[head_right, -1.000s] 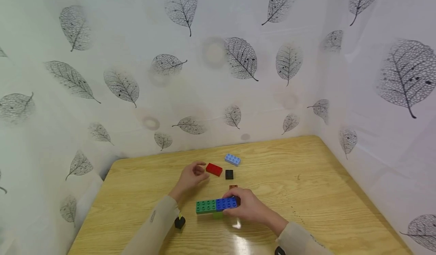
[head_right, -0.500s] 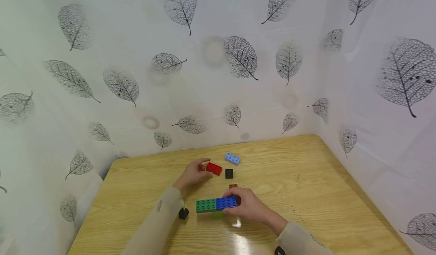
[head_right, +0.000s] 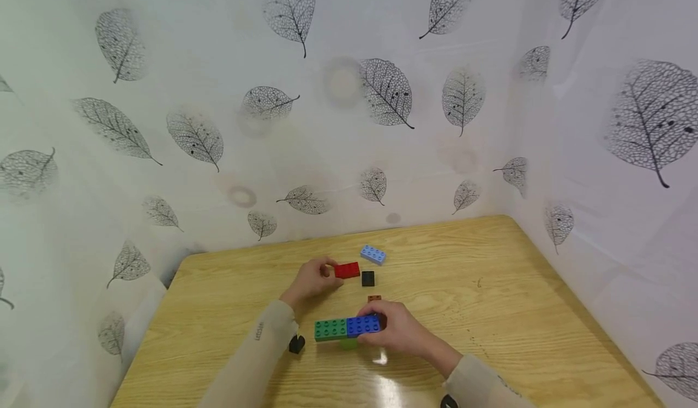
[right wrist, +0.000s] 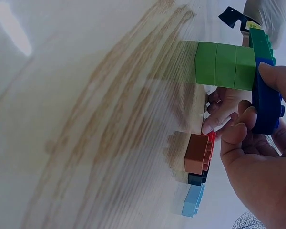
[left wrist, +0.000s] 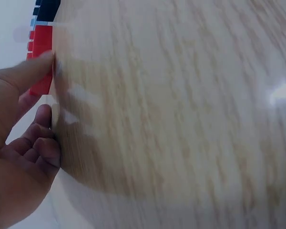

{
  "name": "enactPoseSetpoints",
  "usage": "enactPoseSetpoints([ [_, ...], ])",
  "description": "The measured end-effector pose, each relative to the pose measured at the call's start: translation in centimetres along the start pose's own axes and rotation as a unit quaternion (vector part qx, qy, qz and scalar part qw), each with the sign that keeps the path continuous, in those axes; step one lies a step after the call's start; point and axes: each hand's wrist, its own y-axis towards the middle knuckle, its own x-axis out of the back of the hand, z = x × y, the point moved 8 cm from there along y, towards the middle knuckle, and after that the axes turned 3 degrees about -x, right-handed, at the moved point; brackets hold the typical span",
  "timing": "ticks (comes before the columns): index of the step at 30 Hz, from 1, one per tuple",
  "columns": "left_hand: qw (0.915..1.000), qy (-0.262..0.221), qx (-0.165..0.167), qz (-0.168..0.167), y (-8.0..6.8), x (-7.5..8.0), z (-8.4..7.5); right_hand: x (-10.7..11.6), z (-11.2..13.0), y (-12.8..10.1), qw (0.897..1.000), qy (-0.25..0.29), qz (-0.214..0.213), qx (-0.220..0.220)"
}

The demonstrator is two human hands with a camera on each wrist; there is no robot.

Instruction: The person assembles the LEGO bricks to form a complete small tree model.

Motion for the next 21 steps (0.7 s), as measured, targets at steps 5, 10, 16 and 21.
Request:
enactPoseSetpoints([
  [5,1.0,0.003,-0.001,-0.007,-0.1,0.0,-0.2,0.1,0.0,0.0,1.0,-0.003,0.0,-0.003],
  [10,0.9999,-0.011,-0.01,0.001,-0.6,0.5,-0.4,0.1,0.0,0.1,1.0,-0.006,0.0,-0.005],
  [16,0.9984,-0.005,-0.053,0.017,-1.4,1.3,-0.9,0.0,0.0,0.1,1.0,-0.003,0.006,-0.007],
  [21,0.9974,-0.015,-0.068,0.015,-2.6,2.2,-1.2,0.0,-0.1,0.2,1.0,-0.005,0.006,-0.007],
])
